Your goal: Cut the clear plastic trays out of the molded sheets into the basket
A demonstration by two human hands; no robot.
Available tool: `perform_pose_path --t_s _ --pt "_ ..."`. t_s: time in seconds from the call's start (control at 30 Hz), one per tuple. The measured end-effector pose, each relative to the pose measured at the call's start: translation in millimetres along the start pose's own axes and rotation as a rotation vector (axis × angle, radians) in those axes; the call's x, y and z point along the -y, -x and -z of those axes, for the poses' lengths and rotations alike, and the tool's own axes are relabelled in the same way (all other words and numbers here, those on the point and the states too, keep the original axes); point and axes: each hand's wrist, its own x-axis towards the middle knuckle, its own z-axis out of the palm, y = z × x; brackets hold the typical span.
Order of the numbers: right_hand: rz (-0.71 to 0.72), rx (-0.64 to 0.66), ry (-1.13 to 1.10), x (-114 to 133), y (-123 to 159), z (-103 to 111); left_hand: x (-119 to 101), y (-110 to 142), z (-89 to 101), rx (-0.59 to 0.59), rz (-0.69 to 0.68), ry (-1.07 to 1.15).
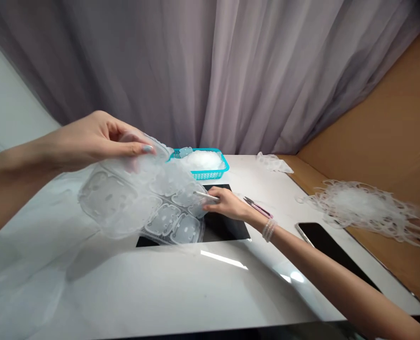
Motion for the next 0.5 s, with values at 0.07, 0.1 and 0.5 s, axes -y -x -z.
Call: perform_pose_path --t_s 0.07,0.1,0.5 --pt "-0.015 -0.085 0.008 -2.1 -12.0 5.3 7.5 -3.6 5.7 -0.069 0.009 0.016" --pt "-0.025 -0.128 0.010 -1.8 -17.7 12.3 10.9 -5.5 8.4 -0.113 0.008 0.016" --pt "-0.023 -0.052 0.264 -20.7 45.2 52.1 83.2 79.5 -92.3 0.172 -0.351 -0.280"
